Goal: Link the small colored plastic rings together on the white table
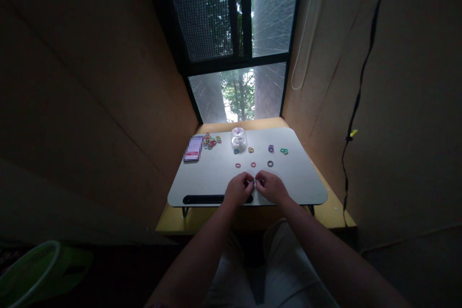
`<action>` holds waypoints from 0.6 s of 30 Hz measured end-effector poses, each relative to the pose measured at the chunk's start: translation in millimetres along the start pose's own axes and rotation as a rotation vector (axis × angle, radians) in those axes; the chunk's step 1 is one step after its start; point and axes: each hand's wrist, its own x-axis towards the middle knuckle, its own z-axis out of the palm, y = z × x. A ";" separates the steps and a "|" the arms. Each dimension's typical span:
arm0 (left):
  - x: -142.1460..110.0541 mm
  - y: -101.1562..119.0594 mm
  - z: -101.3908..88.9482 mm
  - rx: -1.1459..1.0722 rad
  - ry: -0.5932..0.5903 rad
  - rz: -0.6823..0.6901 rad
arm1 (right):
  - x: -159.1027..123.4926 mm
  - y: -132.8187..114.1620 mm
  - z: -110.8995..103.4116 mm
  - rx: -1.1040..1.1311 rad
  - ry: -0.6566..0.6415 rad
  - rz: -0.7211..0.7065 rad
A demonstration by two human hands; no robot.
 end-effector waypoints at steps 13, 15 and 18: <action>-0.3 0.5 0.7 -0.005 0.000 -0.002 | 0.3 0.2 0.6 -0.053 -0.012 -0.002; -0.2 0.8 0.6 -0.001 -0.003 0.001 | 0.5 0.3 1.0 -0.060 -0.012 0.008; -0.2 1.1 0.5 0.009 0.000 0.002 | 0.5 0.3 1.3 -0.047 -0.010 0.009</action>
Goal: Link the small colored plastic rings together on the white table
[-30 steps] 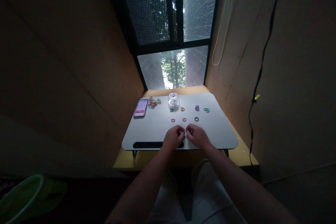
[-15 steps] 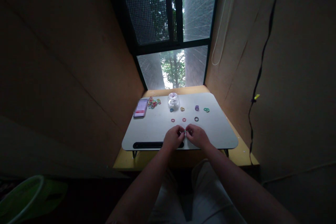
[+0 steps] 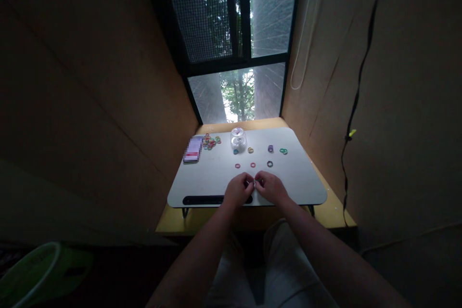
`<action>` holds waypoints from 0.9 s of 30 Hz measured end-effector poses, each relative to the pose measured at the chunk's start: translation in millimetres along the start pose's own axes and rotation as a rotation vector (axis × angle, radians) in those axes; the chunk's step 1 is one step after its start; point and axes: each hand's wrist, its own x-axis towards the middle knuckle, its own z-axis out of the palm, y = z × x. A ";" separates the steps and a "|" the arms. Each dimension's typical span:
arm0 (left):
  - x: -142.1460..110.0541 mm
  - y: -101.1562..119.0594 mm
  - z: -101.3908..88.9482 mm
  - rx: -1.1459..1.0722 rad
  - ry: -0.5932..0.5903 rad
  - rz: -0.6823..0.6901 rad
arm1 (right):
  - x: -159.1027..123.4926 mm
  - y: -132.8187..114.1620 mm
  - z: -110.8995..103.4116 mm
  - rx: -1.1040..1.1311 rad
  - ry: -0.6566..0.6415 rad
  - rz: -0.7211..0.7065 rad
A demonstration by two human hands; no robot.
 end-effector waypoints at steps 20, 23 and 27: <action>-0.7 -3.6 1.7 0.012 0.013 0.012 | 0.2 0.0 -0.7 0.041 0.022 0.001; -0.4 -3.6 1.7 0.013 0.014 0.017 | 0.0 0.2 -0.6 0.048 0.027 0.001; -0.2 -3.4 2.0 0.014 0.006 0.013 | 0.0 0.4 -0.6 0.046 0.033 -0.004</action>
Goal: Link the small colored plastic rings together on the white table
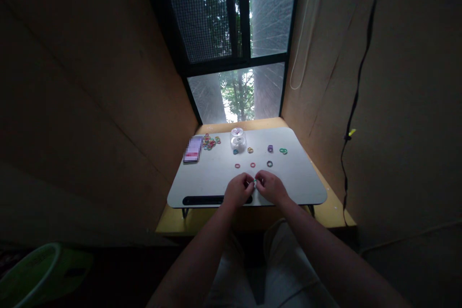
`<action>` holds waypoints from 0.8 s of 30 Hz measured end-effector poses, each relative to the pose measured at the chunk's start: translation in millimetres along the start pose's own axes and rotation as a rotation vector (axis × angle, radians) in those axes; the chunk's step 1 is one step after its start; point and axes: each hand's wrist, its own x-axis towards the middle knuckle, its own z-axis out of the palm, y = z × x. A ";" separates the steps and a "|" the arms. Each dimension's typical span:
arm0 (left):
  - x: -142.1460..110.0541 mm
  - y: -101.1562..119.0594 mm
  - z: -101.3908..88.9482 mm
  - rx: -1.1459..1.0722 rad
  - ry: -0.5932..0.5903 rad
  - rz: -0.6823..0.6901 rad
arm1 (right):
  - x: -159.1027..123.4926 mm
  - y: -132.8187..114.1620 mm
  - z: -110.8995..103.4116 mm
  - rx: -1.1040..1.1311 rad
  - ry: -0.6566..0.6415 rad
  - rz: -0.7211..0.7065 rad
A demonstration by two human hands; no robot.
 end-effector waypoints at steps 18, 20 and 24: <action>-0.9 4.0 -2.7 0.001 -0.006 -0.018 | -0.3 -0.9 -0.7 -0.015 -0.002 0.007; -1.1 5.0 -3.6 0.000 -0.009 -0.021 | -0.2 -1.0 -0.6 -0.022 -0.009 0.012; -1.0 5.4 -3.8 -0.003 -0.019 -0.035 | 0.1 -0.8 -0.3 -0.029 -0.022 0.015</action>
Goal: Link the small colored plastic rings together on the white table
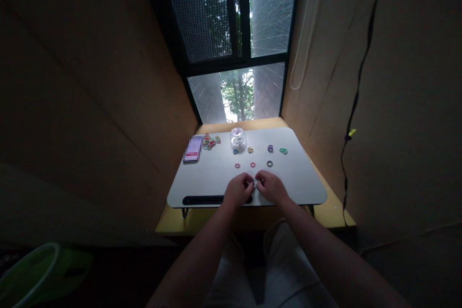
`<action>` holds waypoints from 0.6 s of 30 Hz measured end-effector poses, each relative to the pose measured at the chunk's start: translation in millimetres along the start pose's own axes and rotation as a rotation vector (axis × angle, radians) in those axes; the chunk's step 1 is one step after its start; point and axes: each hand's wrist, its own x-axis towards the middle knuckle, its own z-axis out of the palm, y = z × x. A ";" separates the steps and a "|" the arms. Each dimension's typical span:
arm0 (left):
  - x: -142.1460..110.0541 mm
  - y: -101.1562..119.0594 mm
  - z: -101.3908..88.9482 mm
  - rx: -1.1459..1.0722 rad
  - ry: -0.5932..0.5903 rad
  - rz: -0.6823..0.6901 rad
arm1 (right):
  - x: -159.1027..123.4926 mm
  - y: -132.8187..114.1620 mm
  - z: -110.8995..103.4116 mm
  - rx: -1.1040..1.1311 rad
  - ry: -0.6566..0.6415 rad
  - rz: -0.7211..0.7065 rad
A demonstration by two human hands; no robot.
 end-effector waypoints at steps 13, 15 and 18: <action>0.7 -2.9 2.6 0.012 0.007 0.010 | 0.0 0.0 0.4 -0.005 0.010 -0.013; 0.4 -2.3 2.1 0.010 0.007 0.010 | 0.2 -0.1 0.2 -0.014 0.009 -0.012; 0.2 -1.2 1.5 0.007 0.010 0.016 | 0.2 -0.2 -0.1 -0.016 0.009 -0.019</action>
